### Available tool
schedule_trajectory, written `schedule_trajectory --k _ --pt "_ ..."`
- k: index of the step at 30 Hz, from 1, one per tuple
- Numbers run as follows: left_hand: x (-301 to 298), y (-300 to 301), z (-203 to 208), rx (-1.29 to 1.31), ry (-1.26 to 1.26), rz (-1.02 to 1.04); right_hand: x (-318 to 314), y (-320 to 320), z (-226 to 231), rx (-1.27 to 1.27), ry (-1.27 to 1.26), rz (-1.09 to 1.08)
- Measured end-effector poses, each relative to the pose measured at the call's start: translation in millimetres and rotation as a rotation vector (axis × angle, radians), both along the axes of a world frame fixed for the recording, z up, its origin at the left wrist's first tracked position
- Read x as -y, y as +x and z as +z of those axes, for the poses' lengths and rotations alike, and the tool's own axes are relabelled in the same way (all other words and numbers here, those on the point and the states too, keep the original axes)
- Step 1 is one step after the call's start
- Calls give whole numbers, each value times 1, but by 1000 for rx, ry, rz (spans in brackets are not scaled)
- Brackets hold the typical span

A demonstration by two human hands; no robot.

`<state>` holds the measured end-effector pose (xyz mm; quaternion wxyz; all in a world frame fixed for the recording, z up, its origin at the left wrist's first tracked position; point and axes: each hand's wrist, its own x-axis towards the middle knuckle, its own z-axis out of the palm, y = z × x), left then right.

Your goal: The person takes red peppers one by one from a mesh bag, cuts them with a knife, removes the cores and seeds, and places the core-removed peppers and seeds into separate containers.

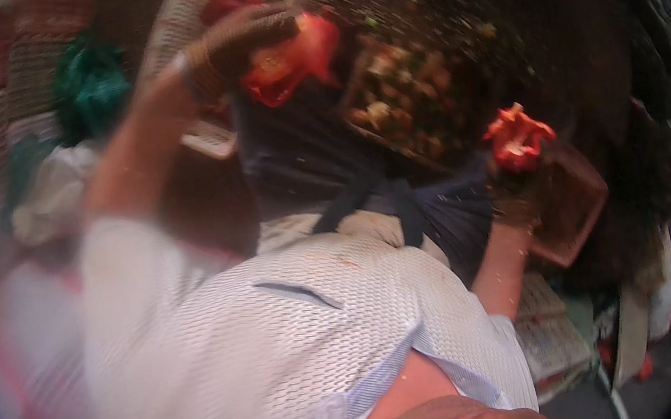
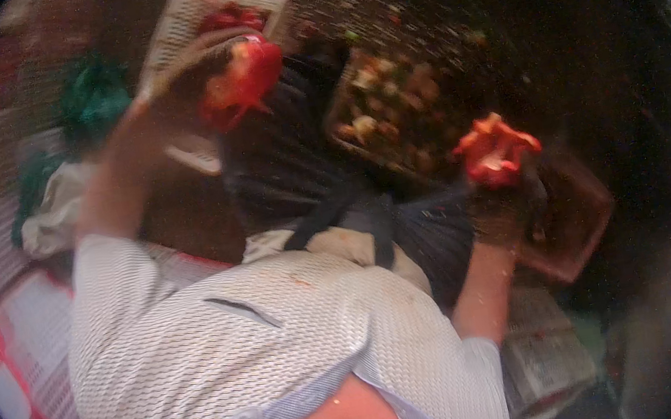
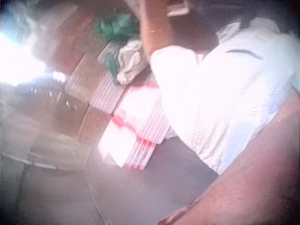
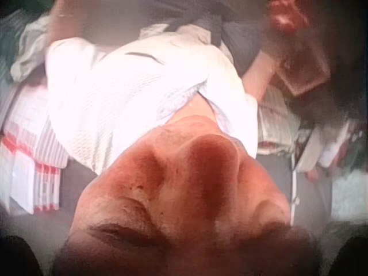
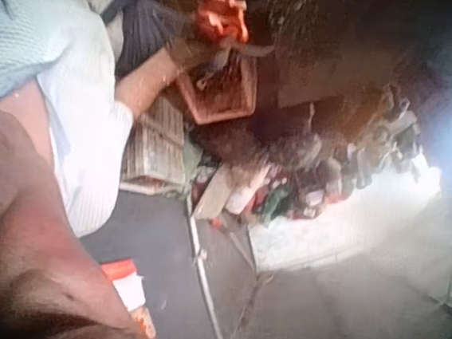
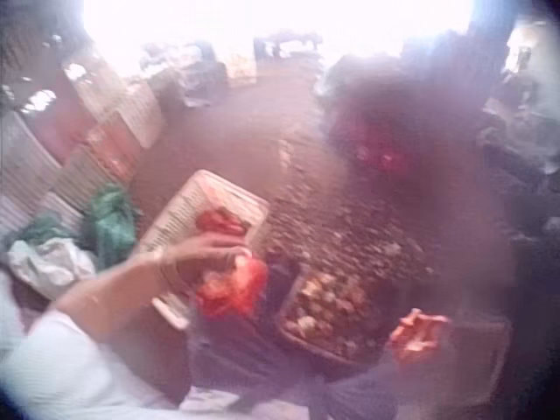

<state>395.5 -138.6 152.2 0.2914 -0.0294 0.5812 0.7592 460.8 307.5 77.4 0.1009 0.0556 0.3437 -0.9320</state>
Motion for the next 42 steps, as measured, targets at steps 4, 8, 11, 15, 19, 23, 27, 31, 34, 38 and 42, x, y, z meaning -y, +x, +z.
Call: schedule_trajectory --k 4,8,11,15,19,23,27,31,34,38,42 --pt "12 74 -39 105 596 421 106 -40 78 338 159 -142" --pt "-7 117 -66 303 1025 567 191 -86 58 61 358 388" --pt "-17 146 -71 239 895 753 255 -90 74 -281 528 517" --pt "-3 154 -74 16 726 662 293 -79 64 -715 585 526" --pt "-19 128 -50 -114 20 679 274 -59 49 -764 721 492" --pt "-26 79 -56 344 1065 443 253 -45 58 -654 735 459" --pt "-50 39 -3 -606 -1321 -292 191 -65 62 -82 411 649" --pt "-116 30 11 -769 -1154 -213 141 -26 37 -138 465 493" --pt "-146 53 13 -530 -966 -124 97 -9 -32 -104 550 479" --pt "-180 77 -1 -355 -1059 -395 75 4 -37 381 193 369" --pt "-187 55 -14 -317 -880 -353 69 1 -28 229 379 311"
